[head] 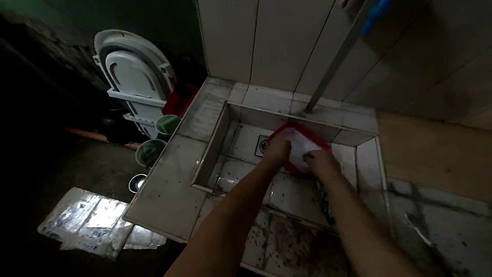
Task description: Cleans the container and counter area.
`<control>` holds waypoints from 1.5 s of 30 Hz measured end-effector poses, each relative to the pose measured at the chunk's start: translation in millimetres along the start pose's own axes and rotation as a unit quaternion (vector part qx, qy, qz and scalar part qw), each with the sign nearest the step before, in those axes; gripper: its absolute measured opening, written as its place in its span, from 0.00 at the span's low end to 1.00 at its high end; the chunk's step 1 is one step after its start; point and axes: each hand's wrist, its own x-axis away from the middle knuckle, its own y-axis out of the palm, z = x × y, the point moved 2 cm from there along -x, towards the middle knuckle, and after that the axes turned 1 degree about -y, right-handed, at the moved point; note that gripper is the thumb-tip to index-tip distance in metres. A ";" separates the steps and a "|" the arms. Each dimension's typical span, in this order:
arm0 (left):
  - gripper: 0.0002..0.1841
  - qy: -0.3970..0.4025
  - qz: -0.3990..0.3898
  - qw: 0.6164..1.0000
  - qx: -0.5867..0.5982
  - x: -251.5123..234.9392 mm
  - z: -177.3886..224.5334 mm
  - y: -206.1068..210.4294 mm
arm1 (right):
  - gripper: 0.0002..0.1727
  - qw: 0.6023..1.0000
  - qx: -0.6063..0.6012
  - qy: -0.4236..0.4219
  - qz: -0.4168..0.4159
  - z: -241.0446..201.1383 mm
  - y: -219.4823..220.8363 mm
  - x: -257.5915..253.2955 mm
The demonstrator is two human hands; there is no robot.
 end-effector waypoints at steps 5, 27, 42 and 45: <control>0.15 0.019 0.021 0.997 0.068 4.8 4.2 -6.7 | 0.17 0.998 -0.045 0.002 0.031 -6.5 -4.2 8.2; 0.24 0.036 0.076 0.971 0.223 119.2 -69.8 -39.1 | 0.11 0.953 0.116 -0.267 -0.085 -158.5 -25.3 64.6; 0.15 -0.019 0.374 0.925 0.060 271.1 -200.1 -140.7 | 0.19 0.996 -0.020 -0.053 -0.072 -40.3 10.7 126.3; 0.16 -0.050 0.340 0.939 0.014 294.3 -212.2 -122.7 | 0.17 0.997 -0.057 0.030 -0.041 24.4 21.3 147.0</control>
